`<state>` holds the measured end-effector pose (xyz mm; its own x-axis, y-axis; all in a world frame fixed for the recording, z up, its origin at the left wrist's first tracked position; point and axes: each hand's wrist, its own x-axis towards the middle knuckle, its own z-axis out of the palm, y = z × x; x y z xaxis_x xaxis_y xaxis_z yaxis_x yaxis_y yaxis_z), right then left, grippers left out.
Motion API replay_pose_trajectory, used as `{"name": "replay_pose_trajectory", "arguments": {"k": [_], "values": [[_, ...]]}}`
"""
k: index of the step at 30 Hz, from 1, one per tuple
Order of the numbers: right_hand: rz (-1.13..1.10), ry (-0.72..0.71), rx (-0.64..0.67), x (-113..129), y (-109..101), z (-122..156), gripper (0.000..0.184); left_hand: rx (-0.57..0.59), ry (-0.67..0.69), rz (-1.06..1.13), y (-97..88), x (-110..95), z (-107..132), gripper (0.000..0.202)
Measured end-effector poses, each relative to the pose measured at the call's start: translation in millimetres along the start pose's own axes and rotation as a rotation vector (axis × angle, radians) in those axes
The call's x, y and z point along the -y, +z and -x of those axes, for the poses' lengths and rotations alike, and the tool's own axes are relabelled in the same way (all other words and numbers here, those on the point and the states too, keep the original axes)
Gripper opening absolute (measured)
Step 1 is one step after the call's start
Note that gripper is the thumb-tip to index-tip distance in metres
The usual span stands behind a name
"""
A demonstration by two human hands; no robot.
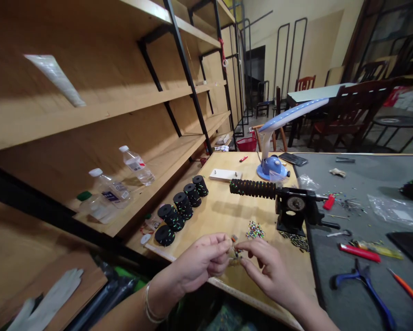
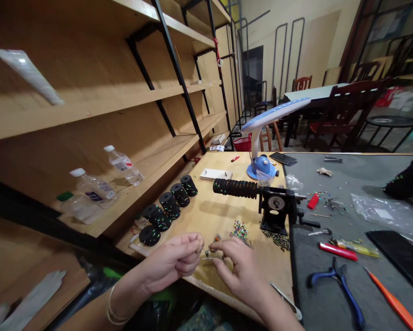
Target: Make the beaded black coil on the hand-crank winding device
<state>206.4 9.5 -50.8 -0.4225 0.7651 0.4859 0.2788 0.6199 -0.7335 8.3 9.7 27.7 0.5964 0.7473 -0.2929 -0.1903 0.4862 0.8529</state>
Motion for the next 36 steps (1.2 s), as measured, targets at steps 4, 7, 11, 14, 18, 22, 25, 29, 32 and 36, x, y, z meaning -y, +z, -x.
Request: {"name": "replay_pose_trajectory", "arguments": {"k": [4,7,11,14,18,22,25,29,32,36], "values": [[-0.122,0.013,-0.006,5.0,7.9,-7.4,0.010,-0.022,-0.020,-0.013,-0.8,-0.5,-0.2,0.042],[-0.201,0.062,-0.032,4.3,11.3,-8.5,0.009,-0.024,-0.028,0.011,-1.1,-0.4,-0.3,0.045],[-0.203,0.148,-0.001,2.7,10.0,-6.8,0.021,-0.032,-0.029,0.030,-2.0,-1.6,-1.6,0.048],[-0.297,0.176,0.033,6.0,9.5,-6.8,0.019,-0.033,-0.034,0.038,-4.0,-1.3,-3.0,0.047],[-0.425,0.240,0.056,10.8,13.3,-7.3,0.022,-0.032,-0.050,0.047,-5.1,0.3,-3.7,0.048],[-0.470,0.291,0.029,10.2,16.8,-6.0,0.023,-0.032,-0.036,0.044,-5.1,1.2,-3.0,0.044],[-0.451,0.302,0.009,10.6,16.0,-5.4,0.023,-0.031,-0.041,0.041,-4.4,0.8,-2.9,0.043],[-0.391,0.296,0.002,13.0,13.1,-6.0,0.023,-0.037,-0.045,0.039,-2.4,-0.5,-3.1,0.048],[-0.337,0.279,-0.007,11.4,12.4,-5.6,0.022,-0.021,-0.045,0.039,-2.1,-0.2,-2.0,0.048],[-0.318,0.243,-0.015,5.1,13.2,-2.3,0.026,0.018,-0.024,0.061,-2.2,0.2,-1.1,0.046]]}}
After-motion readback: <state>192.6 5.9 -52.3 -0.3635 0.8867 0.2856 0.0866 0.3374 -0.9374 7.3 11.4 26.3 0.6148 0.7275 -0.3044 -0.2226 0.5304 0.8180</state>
